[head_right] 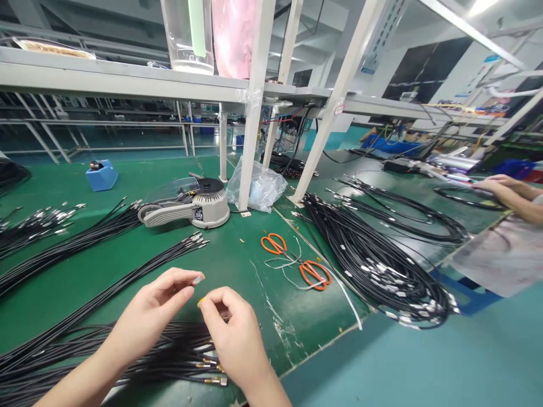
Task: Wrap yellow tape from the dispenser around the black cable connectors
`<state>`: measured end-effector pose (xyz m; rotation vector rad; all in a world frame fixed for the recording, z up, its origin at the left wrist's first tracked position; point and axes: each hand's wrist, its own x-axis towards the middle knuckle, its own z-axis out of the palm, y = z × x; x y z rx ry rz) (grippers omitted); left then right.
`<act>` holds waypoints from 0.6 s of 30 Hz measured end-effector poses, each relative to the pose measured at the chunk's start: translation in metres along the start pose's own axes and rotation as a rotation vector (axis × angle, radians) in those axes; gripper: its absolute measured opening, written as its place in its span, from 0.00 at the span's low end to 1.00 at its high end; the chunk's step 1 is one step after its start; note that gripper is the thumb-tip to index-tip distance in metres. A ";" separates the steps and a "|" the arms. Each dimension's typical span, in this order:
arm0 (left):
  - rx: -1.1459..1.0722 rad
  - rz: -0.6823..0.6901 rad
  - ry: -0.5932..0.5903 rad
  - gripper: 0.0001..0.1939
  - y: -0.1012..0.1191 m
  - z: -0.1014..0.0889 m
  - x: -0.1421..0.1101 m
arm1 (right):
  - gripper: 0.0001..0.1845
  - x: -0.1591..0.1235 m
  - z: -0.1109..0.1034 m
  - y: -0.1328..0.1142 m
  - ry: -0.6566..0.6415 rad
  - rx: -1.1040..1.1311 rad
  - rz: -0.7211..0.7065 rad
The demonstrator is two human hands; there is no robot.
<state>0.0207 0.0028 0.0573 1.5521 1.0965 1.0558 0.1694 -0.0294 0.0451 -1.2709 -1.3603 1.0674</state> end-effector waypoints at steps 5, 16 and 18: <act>0.257 0.322 0.108 0.10 -0.009 0.005 -0.006 | 0.11 -0.002 0.003 -0.005 0.084 0.092 0.016; 0.473 0.728 0.165 0.15 -0.015 0.006 -0.010 | 0.12 0.003 0.007 -0.014 0.101 0.181 0.104; 0.492 0.741 0.168 0.17 -0.015 0.006 -0.010 | 0.11 0.004 0.007 -0.017 0.097 0.168 0.114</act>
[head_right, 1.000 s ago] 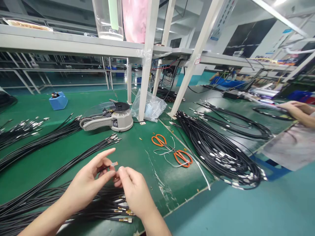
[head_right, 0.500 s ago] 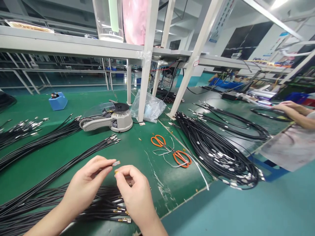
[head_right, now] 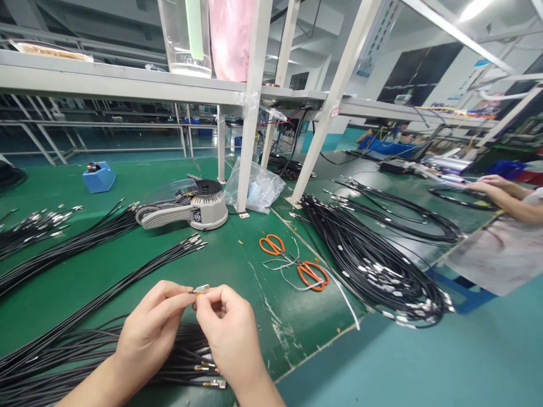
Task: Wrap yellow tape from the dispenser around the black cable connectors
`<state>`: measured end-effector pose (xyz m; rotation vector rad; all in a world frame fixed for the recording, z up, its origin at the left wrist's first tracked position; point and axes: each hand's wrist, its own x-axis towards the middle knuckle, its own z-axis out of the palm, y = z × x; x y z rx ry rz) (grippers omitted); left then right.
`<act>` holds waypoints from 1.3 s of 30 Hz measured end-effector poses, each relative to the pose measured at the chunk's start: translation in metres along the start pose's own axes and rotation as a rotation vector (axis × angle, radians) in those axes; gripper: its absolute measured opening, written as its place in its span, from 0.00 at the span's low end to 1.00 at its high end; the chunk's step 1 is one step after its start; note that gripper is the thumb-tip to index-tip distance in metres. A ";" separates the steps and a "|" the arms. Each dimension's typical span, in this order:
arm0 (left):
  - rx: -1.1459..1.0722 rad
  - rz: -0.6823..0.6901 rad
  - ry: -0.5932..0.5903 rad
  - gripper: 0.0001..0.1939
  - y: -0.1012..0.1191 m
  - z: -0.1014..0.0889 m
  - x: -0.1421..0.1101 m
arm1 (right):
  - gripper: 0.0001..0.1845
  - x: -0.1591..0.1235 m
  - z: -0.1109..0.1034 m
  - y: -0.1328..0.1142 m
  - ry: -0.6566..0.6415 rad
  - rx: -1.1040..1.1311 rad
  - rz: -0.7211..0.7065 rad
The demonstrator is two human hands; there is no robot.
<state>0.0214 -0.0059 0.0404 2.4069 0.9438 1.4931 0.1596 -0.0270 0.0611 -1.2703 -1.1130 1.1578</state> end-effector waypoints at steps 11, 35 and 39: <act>0.001 -0.010 -0.003 0.20 -0.001 -0.001 -0.001 | 0.12 0.000 0.001 -0.002 -0.006 -0.017 -0.017; 0.076 -0.188 -0.099 0.08 -0.002 -0.003 0.005 | 0.14 -0.002 0.003 0.002 -0.018 0.064 0.034; 0.097 -0.149 -0.052 0.10 -0.001 -0.004 0.003 | 0.12 -0.007 0.005 0.006 -0.053 0.331 0.143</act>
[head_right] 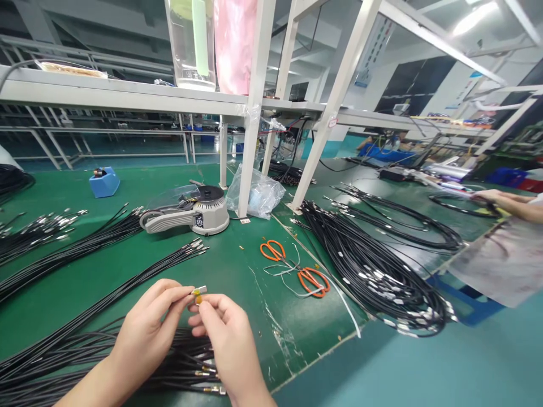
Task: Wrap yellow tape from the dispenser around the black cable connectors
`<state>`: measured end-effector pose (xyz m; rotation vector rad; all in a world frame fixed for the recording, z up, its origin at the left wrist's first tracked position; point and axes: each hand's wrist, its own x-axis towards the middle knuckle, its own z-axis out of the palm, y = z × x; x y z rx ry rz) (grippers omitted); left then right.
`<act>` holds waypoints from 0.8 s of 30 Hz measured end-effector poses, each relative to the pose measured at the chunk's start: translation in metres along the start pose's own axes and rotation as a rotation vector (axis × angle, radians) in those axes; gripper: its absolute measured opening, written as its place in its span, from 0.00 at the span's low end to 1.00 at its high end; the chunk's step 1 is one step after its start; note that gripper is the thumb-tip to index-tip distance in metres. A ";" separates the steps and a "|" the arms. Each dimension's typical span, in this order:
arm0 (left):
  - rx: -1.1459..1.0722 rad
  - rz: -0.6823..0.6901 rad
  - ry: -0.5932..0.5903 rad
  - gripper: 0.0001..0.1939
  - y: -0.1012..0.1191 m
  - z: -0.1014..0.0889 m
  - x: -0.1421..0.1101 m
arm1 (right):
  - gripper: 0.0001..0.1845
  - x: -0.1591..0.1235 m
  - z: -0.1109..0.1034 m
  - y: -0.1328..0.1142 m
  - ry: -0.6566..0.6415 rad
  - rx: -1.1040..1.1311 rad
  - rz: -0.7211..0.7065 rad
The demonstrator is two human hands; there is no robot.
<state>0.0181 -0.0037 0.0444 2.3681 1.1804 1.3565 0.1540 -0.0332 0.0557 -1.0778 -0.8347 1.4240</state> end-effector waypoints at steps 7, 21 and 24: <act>0.057 0.017 0.024 0.07 0.001 0.003 -0.003 | 0.20 -0.003 -0.007 0.011 0.040 0.280 0.071; -0.094 -0.193 -0.057 0.05 0.005 -0.002 0.002 | 0.12 0.003 0.004 0.011 0.118 -0.179 -0.145; -0.168 -0.322 -0.123 0.08 0.007 -0.005 0.005 | 0.11 0.001 0.002 0.012 0.126 -0.195 -0.164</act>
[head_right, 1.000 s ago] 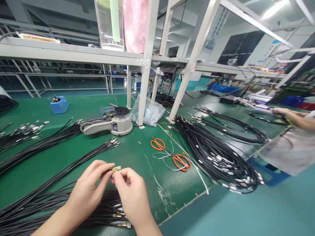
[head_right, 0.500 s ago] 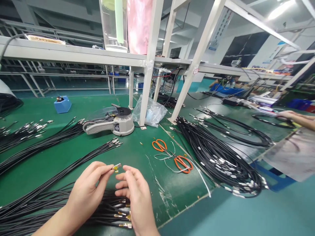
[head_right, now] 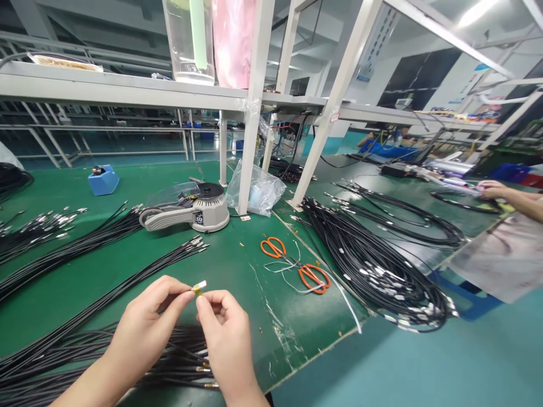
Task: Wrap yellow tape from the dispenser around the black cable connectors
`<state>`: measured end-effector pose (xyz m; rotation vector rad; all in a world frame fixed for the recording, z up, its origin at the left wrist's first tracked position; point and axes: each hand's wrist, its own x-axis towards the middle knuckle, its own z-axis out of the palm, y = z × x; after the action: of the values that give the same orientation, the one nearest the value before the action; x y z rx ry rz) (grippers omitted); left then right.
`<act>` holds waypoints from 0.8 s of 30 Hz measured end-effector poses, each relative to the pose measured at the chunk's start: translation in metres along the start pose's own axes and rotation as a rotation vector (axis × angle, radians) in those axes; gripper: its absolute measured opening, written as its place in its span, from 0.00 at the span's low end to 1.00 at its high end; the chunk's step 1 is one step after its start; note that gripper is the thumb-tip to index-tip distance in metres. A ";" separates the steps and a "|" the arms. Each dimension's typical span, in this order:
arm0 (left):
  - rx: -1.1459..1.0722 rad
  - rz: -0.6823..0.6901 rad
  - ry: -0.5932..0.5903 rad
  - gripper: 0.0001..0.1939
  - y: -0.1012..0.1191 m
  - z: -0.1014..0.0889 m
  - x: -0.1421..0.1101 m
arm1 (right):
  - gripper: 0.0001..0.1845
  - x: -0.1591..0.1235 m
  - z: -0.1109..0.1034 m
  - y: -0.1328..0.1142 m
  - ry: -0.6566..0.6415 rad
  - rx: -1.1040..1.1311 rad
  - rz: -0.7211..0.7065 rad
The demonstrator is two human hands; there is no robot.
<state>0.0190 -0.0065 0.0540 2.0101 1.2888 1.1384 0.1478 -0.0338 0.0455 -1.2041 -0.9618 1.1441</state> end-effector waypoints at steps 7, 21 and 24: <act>-0.210 -0.351 -0.152 0.13 0.009 -0.005 0.001 | 0.10 -0.001 0.000 -0.001 -0.014 -0.109 -0.092; -0.638 -0.541 -0.187 0.18 0.007 -0.001 0.008 | 0.10 0.002 0.001 -0.002 -0.022 -0.167 -0.162; -0.720 -0.562 -0.198 0.17 0.008 -0.001 0.007 | 0.10 0.002 0.001 -0.002 -0.027 -0.165 -0.155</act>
<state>0.0235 -0.0031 0.0630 1.1076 1.0359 0.9141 0.1474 -0.0313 0.0478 -1.2241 -1.1683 0.9749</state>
